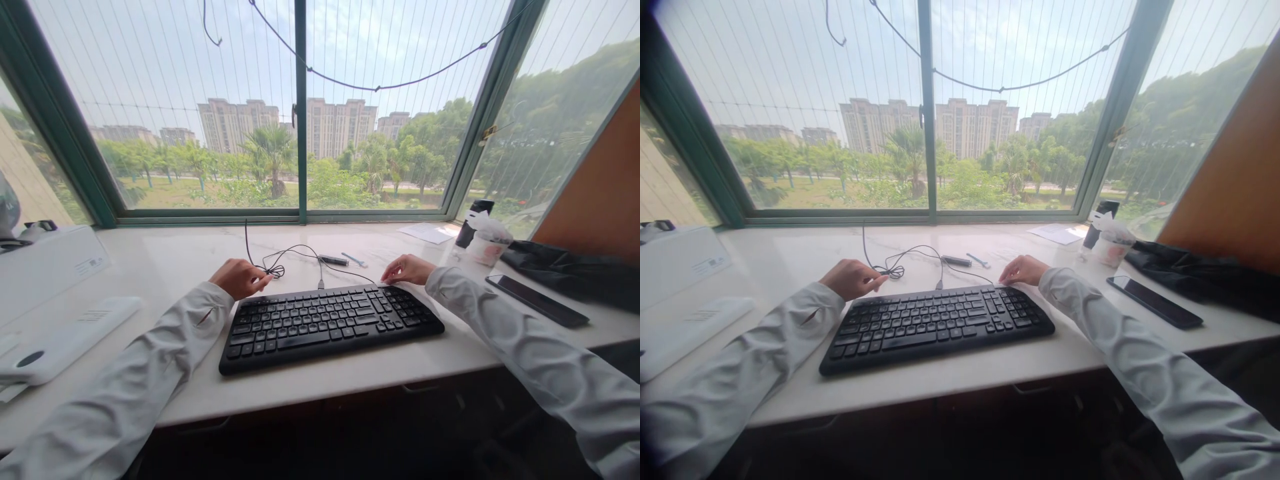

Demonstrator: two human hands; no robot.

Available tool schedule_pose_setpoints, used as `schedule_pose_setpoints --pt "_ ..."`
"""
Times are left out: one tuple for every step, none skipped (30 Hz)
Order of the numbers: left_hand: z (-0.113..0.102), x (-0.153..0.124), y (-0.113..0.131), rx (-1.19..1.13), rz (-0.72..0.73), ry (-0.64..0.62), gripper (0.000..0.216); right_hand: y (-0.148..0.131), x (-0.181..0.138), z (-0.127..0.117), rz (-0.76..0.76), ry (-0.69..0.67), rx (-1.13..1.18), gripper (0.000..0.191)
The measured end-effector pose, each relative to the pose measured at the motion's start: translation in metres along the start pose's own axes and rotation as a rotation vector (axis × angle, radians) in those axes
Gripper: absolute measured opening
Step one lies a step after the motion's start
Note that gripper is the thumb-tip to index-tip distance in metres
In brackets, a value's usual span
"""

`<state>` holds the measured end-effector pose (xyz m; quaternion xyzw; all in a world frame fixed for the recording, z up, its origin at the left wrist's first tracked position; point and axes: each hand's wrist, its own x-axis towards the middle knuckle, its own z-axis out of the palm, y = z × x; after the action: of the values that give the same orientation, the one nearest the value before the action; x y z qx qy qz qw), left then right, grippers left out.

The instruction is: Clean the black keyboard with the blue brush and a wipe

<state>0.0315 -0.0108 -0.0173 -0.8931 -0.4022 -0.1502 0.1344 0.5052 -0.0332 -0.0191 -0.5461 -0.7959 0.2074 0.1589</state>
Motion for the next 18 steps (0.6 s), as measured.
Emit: schedule_pose_setpoints --pt "-0.002 0.000 -0.001 0.005 -0.012 0.000 0.054 -0.006 0.006 0.003 -0.010 -0.023 0.011 0.041" --pt "-0.003 0.000 -0.003 0.013 -0.025 -0.002 0.054 -0.012 0.013 0.007 -0.021 -0.046 0.021 0.042" --pt "-0.005 0.000 -0.004 0.023 -0.039 -0.003 0.054 -0.018 0.019 0.011 -0.034 -0.068 0.031 0.043" --pt "-0.007 -0.001 -0.006 0.035 -0.052 -0.003 0.053 -0.025 0.026 0.015 -0.048 -0.088 0.040 0.043" --pt "-0.008 -0.001 -0.008 0.050 -0.061 -0.002 0.054 -0.032 0.033 0.020 -0.063 -0.107 0.047 0.043" --pt "-0.009 -0.001 -0.010 0.065 -0.068 0.000 0.054 -0.039 0.039 0.025 -0.078 -0.124 0.052 0.042" --pt "-0.010 -0.001 -0.012 0.080 -0.074 0.004 0.054 -0.047 0.045 0.030 -0.092 -0.138 0.055 0.042" --pt "-0.011 -0.001 -0.014 0.092 -0.077 0.010 0.054 -0.054 0.051 0.034 -0.107 -0.153 0.059 0.041" --pt "-0.012 -0.002 -0.015 0.103 -0.079 0.016 0.054 -0.062 0.057 0.038 -0.121 -0.166 0.063 0.040" --pt "-0.013 -0.002 -0.017 0.115 -0.082 0.023 0.055 -0.070 0.062 0.043 -0.136 -0.179 0.066 0.040" --pt "-0.015 -0.003 -0.018 0.127 -0.086 0.030 0.055 -0.078 0.068 0.047 -0.151 -0.190 0.069 0.039" --pt "-0.016 -0.003 -0.019 0.141 -0.093 0.038 0.055 -0.086 0.073 0.051 -0.166 -0.199 0.069 0.038" --pt "-0.017 -0.004 -0.021 0.153 -0.102 0.044 0.056 -0.094 0.077 0.055 -0.181 -0.207 0.068 0.038" --pt "-0.018 -0.004 -0.022 0.165 -0.114 0.045 0.056 -0.102 0.082 0.059 -0.194 -0.212 0.064 0.038" --pt "-0.020 -0.004 -0.023 0.173 -0.130 0.042 0.055 -0.110 0.087 0.063 -0.207 -0.217 0.060 0.038" --pt "-0.021 -0.005 -0.024 0.179 -0.149 0.034 0.054 -0.117 0.092 0.068 -0.218 -0.223 0.055 0.038" --pt "-0.022 -0.005 -0.026 0.184 -0.168 0.025 0.054 -0.125 0.096 0.072 -0.228 -0.229 0.051 0.039" --pt "-0.023 -0.006 -0.027 0.188 -0.186 0.016 0.053 -0.133 0.101 0.077 -0.237 -0.235 0.046 0.039"
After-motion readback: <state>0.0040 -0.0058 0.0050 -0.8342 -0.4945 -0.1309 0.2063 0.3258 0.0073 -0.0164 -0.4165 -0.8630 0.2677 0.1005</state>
